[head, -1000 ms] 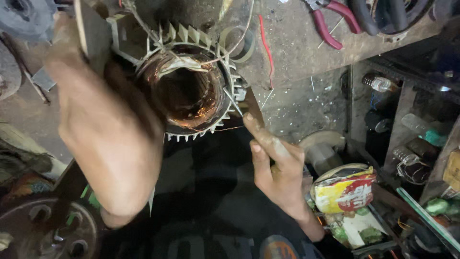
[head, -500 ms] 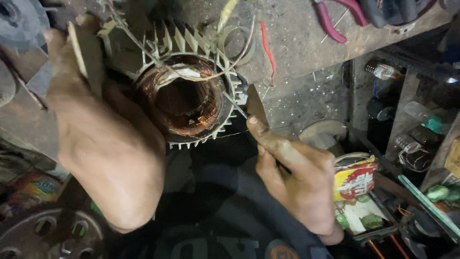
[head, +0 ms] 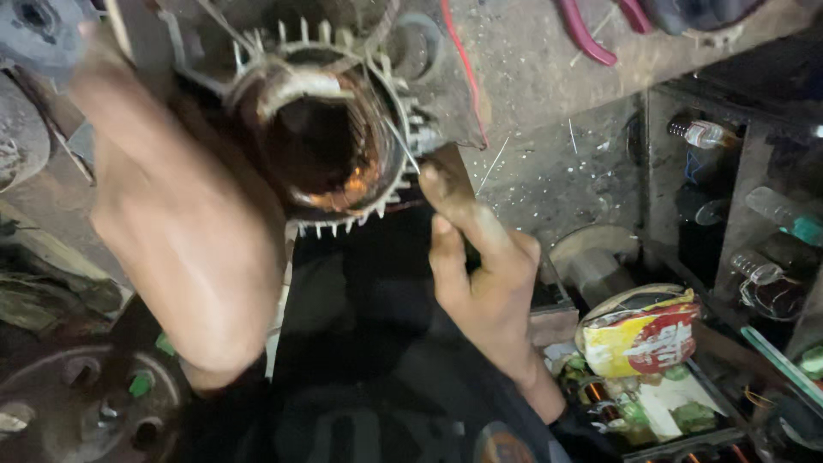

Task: The person is repairing a motor stator by hand, using pliers and a screwdriver to manipulate and secure copper wires within the stator slots. They repeatedly adjust the wires and use a wooden wedge to hold them in place.

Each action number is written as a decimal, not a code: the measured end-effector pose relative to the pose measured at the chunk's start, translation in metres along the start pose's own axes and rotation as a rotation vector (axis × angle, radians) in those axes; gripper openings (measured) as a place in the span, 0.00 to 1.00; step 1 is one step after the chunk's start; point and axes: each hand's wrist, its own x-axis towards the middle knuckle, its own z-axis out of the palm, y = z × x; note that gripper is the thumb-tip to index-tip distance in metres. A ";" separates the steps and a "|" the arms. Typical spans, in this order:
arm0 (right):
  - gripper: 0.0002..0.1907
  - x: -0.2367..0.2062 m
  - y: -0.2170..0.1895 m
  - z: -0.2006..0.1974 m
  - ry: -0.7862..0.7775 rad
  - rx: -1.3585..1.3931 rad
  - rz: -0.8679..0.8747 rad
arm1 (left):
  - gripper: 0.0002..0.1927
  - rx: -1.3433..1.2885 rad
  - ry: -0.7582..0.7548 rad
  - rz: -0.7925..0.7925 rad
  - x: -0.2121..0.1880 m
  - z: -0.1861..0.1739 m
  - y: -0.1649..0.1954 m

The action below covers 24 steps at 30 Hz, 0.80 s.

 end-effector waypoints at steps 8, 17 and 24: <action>0.10 -0.009 0.000 -0.021 0.219 -0.068 -0.198 | 0.18 -0.157 0.149 0.511 0.009 -0.026 0.041; 0.22 0.012 0.010 -0.012 0.614 0.361 -0.394 | 0.16 -0.243 0.073 0.998 -0.001 0.033 0.049; 0.15 0.002 0.000 -0.030 0.921 0.289 -0.749 | 0.15 -0.277 0.142 0.987 0.000 0.032 0.047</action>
